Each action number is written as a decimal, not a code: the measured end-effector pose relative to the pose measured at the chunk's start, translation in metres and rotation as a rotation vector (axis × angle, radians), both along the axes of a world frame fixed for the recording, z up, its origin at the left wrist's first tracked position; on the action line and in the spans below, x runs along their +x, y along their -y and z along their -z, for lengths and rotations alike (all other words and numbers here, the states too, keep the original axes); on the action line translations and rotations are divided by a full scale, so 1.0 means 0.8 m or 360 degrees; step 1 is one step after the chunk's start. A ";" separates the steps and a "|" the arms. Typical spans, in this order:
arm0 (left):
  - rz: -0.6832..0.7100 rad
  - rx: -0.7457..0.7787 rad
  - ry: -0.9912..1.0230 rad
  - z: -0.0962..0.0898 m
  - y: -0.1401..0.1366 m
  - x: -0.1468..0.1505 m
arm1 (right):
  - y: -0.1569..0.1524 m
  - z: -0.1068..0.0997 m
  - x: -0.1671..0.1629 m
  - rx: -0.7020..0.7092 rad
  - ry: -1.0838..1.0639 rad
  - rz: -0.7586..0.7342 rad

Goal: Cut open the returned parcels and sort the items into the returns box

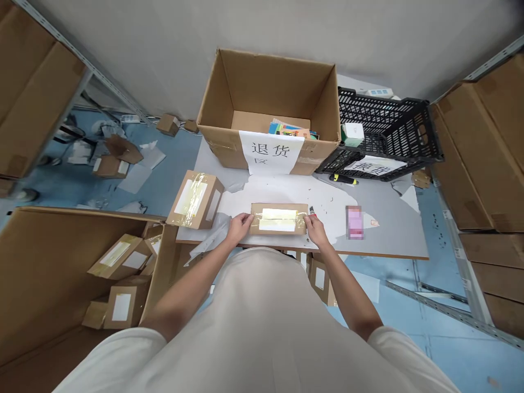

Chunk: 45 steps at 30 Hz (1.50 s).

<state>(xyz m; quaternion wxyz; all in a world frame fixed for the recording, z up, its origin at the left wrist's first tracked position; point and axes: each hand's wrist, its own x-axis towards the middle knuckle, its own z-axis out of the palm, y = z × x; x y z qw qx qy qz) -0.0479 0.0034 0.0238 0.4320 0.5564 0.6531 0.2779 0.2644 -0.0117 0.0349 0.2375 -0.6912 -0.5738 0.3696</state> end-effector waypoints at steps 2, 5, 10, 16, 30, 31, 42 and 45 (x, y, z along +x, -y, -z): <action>-0.0053 -0.0032 -0.0054 -0.003 -0.006 0.007 | -0.009 0.002 -0.005 -0.0059 0.0042 0.0033; -0.0090 -0.0051 -0.0069 -0.004 -0.009 0.014 | -0.016 0.009 -0.008 -0.0121 -0.0001 0.0093; -0.0051 -0.0014 -0.0123 -0.003 0.000 0.019 | -0.015 0.026 0.015 -0.0239 0.0054 0.0212; -0.0036 0.0027 -0.0160 0.000 0.011 0.021 | -0.003 0.047 0.041 -0.0600 0.0772 0.0225; 0.1094 0.1092 -0.0594 -0.001 0.032 0.026 | -0.048 -0.077 0.008 0.0337 0.0412 -0.0537; 0.1134 0.1087 -0.0608 0.004 0.031 0.028 | -0.053 -0.093 -0.007 0.0332 0.0390 -0.0795; 0.1119 0.1022 -0.0620 0.032 0.025 0.035 | -0.077 -0.125 -0.095 -0.0027 0.0928 -0.1769; 0.1127 0.0986 -0.0615 0.034 0.024 0.036 | -0.077 -0.130 -0.100 -0.0045 0.1064 -0.1778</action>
